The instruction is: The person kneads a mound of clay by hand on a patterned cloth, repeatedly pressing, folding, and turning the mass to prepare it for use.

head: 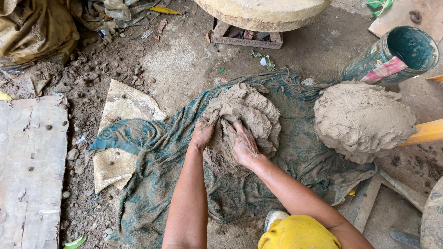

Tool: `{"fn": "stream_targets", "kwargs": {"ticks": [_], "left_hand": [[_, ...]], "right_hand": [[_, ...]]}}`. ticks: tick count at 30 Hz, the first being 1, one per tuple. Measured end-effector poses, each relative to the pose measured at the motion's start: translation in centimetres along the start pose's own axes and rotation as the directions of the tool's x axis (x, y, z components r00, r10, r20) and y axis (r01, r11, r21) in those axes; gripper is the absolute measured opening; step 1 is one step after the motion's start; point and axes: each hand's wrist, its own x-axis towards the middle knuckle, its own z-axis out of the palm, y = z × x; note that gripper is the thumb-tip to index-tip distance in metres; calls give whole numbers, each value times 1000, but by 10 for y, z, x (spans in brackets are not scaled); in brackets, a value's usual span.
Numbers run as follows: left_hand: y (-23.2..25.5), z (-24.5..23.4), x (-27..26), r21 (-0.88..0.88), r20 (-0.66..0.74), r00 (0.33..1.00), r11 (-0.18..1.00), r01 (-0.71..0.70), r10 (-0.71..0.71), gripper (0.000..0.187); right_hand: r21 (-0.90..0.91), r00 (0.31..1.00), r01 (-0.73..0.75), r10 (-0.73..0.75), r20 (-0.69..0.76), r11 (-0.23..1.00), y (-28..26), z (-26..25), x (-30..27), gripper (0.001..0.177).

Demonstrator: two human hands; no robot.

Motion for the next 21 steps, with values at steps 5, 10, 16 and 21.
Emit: {"fn": "stream_targets", "kwargs": {"ticks": [5,10,16,21], "left_hand": [[11,0,-5,-6,-14,997,998,70,-70,48],[21,0,-10,4,-27,991,992,128,-128,49],[16,-2,-5,-96,-15,990,986,136,-138,49],[-1,1,-8,-129,-23,991,983,129,-133,45]], "right_hand": [[430,981,-191,190,45,883,15,13,13,46],[544,930,-367,275,245,754,68,-1,34,75],[-1,963,179,-175,206,984,132,-26,42,25],[709,962,-248,258,96,661,139,1,34,36]]}}
